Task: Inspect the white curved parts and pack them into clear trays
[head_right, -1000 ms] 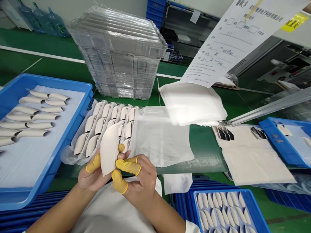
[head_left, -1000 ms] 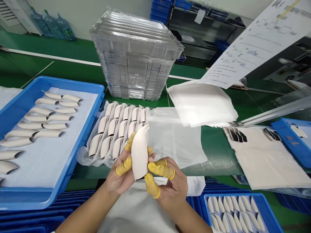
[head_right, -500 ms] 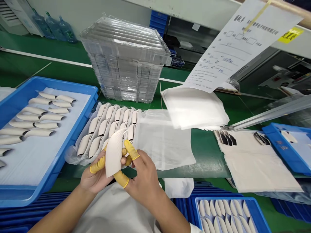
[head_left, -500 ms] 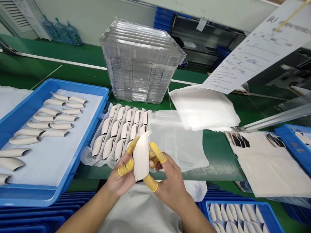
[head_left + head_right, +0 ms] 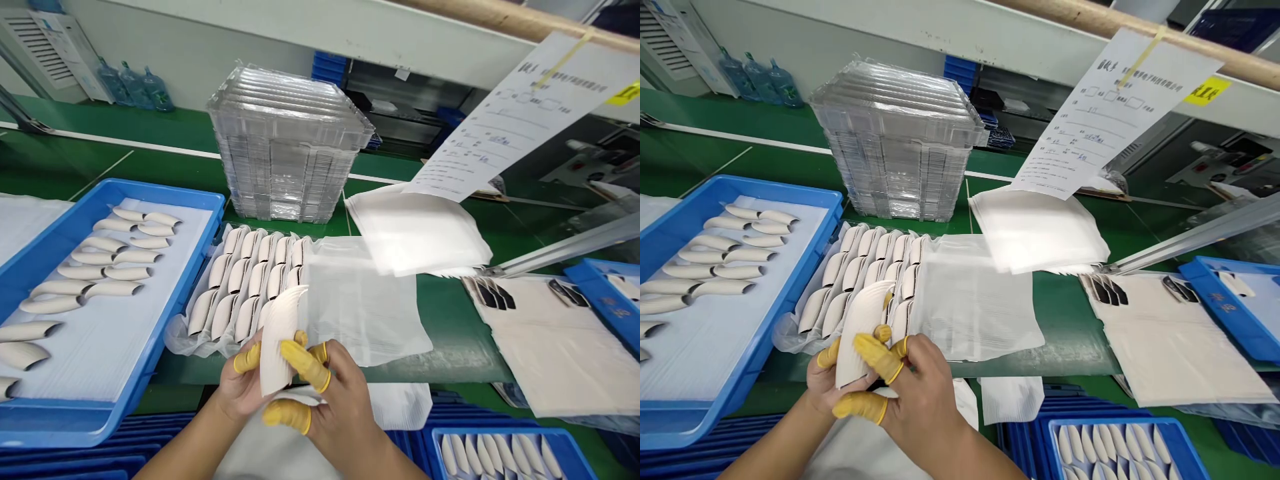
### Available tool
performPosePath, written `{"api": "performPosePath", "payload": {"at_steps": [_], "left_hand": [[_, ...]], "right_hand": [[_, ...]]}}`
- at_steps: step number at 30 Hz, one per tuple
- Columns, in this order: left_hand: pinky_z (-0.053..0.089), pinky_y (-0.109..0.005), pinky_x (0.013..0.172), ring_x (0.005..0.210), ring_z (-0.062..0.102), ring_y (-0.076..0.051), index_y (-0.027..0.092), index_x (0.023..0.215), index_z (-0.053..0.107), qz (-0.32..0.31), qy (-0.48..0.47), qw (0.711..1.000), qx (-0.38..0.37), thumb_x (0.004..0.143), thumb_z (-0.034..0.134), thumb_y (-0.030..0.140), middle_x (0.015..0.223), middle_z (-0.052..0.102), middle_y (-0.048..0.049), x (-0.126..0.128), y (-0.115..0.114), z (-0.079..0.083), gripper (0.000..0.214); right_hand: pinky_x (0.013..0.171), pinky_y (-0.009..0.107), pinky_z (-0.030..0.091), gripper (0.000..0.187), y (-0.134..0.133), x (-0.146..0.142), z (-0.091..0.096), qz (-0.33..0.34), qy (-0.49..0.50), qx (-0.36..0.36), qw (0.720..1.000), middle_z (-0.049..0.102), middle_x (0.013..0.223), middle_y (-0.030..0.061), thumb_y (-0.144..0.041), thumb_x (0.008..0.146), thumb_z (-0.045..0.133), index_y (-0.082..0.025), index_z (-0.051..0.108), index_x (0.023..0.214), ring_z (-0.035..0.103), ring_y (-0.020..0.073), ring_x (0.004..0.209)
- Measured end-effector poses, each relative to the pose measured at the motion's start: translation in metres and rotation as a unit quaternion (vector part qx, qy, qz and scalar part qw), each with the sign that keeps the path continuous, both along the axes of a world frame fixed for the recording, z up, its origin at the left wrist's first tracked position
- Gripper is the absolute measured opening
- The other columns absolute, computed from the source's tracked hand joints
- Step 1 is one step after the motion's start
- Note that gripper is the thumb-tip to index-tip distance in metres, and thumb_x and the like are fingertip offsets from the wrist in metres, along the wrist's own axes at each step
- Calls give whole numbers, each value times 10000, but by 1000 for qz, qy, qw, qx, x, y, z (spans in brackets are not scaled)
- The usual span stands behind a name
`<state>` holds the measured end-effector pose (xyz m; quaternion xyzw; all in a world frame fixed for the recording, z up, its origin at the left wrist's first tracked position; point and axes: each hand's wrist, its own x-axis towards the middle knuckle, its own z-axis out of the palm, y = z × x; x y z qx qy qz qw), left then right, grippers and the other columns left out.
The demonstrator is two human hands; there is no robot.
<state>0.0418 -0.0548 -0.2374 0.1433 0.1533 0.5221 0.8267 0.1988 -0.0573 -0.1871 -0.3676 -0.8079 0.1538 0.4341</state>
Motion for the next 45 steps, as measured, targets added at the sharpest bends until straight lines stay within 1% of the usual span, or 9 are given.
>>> {"api": "performPosePath", "payload": {"at_steps": [10, 15, 19, 24, 29, 34, 36, 40, 45], "left_hand": [[522, -398, 949, 1103, 642, -261, 354, 1497, 324, 76, 292, 953, 10, 742, 810, 253, 1258, 645, -93, 1, 5, 10, 904], [494, -336, 974, 1207, 577, -251, 322, 1318, 575, 124, 280, 952, -26, 768, 771, 440, 1294, 635, -61, 6, 16, -7, 596], [528, -235, 789, 871, 672, -151, 249, 957, 717, 151, 211, 964, -56, 661, 840, 482, 942, 731, -6, 12, 38, -19, 396], [481, -203, 582, 611, 607, -96, 218, 799, 656, 158, 182, 969, -55, 563, 888, 503, 763, 695, 30, 28, 55, -28, 437], [490, -263, 659, 639, 592, -125, 212, 794, 654, 184, 302, 934, -60, 531, 848, 627, 697, 654, 25, 38, 64, -33, 528], [452, -275, 660, 664, 559, -137, 210, 843, 658, 156, 453, 878, -11, 646, 714, 680, 672, 595, 16, 23, 109, -40, 512], [441, -281, 666, 668, 550, -145, 198, 812, 672, 113, 532, 839, 34, 700, 683, 612, 652, 575, 11, 18, 140, -39, 429], [459, -315, 822, 862, 611, -202, 179, 738, 692, -7, 682, 722, 114, 745, 720, 311, 787, 663, -28, 28, 209, -32, 135], [523, -422, 883, 1004, 632, -220, 142, 1001, 665, -170, 814, 535, 149, 879, 659, 314, 1071, 669, -73, 61, 274, -27, 211]], "right_hand": [[750, 308, 528, 611, 2, 4, -44, 6, 170, -313, 934, 698, 911, 8, -436, 857, 710, -326, 470, 1408, 585, 151, 741], [709, 284, 488, 682, 0, 10, -44, 122, 354, -554, 743, 656, 724, -29, -527, 741, 794, -267, 538, 1317, 585, 129, 674], [613, 240, 445, 645, -6, 8, -44, 161, 447, -659, 584, 670, 735, 6, -577, 624, 853, -221, 639, 1117, 556, 109, 593], [561, 217, 416, 511, -17, 0, -55, 137, 534, -685, 477, 685, 832, 25, -576, 608, 862, -237, 655, 929, 480, 93, 595], [560, 244, 472, 473, -14, 7, -68, 119, 495, -661, 551, 707, 926, 75, -669, 798, 652, -206, 652, 896, 553, 127, 652], [871, 461, 561, 471, 8, 35, -79, 3, 186, -425, 886, 704, 1108, 142, -565, 955, 487, -206, 610, 1234, 664, 255, 1029], [1002, 580, 485, 467, 14, 45, -83, -33, -25, -270, 962, 633, 1282, 179, -476, 884, 659, -205, 615, 1261, 553, 334, 1247], [1145, 673, 298, 193, 14, 52, -97, 36, -303, -134, 943, 653, 1247, 204, -230, 834, 739, -136, 720, 1002, 382, 386, 1412], [1198, 656, 197, 117, 11, 50, -115, 79, -382, -163, 906, 732, 1041, 192, -178, 893, 636, -120, 735, 872, 453, 334, 1377]]}}
